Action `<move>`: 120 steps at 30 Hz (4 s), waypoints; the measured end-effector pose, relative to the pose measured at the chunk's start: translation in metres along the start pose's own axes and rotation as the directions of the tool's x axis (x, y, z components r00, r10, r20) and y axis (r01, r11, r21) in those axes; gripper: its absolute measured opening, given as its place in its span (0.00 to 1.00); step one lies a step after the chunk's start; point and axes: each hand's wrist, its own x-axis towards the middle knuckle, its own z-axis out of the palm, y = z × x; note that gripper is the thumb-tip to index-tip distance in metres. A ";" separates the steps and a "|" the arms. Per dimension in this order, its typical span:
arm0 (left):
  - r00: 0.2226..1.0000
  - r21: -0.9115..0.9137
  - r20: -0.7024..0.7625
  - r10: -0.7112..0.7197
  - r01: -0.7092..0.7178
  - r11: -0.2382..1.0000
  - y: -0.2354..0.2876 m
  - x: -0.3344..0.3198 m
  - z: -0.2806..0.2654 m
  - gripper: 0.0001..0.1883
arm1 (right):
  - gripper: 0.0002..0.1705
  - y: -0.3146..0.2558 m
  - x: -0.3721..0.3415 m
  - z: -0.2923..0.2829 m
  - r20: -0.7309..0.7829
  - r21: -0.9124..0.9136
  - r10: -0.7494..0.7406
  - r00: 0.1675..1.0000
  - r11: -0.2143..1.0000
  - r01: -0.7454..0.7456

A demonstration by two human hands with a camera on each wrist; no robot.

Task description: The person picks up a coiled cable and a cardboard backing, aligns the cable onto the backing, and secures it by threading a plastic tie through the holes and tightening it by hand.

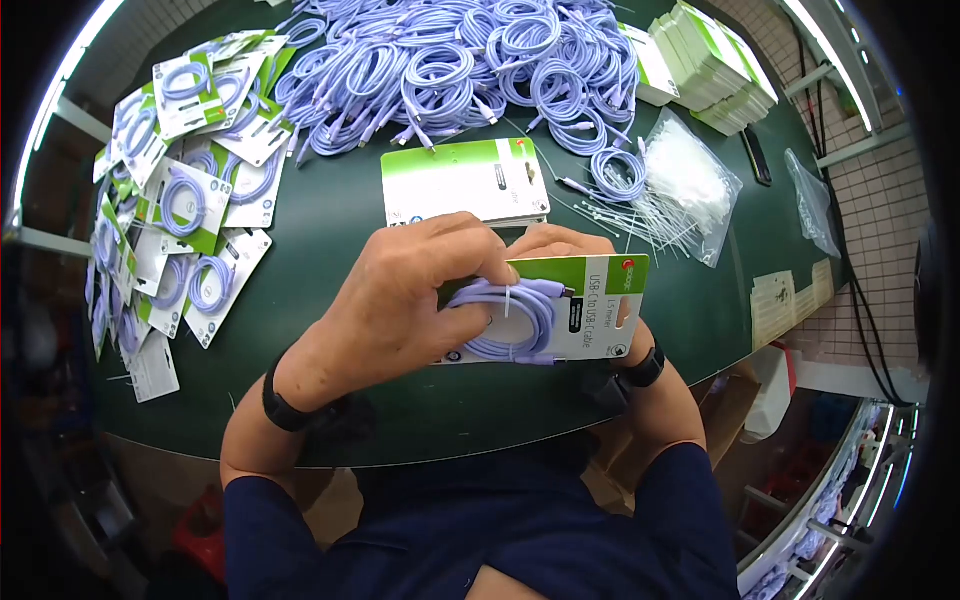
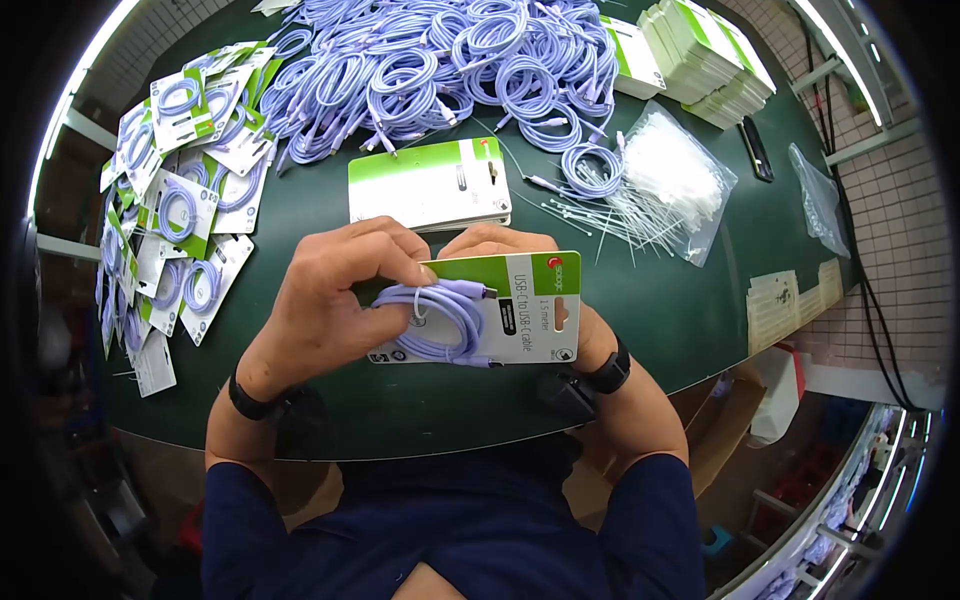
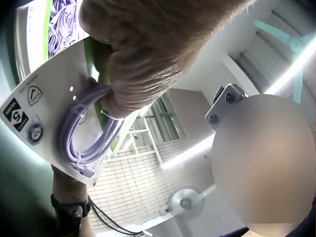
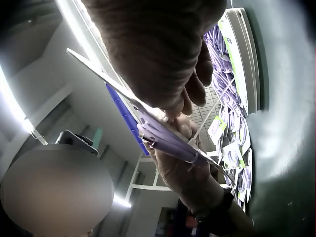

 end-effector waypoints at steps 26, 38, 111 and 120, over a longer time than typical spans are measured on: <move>0.975 0.381 0.203 0.089 -0.162 0.910 0.002 0.003 0.014 0.23 | 0.09 0.012 0.005 -0.010 -0.100 -0.424 -0.199 0.975 0.895 0.139; 0.966 0.316 0.251 -0.058 -0.025 0.948 0.005 -0.004 0.023 0.20 | 0.08 0.022 0.004 -0.001 -0.103 -0.327 -0.050 0.993 0.945 0.014; 0.894 -0.757 -0.159 -0.419 0.162 0.633 -0.050 -0.003 0.022 0.12 | 0.19 0.001 0.003 0.014 -0.208 0.333 0.309 0.928 0.915 -0.230; 0.866 -0.436 -0.426 -0.261 0.056 0.898 -0.034 0.015 0.043 0.14 | 0.21 0.001 0.008 0.014 -0.221 0.342 0.361 0.906 0.899 -0.274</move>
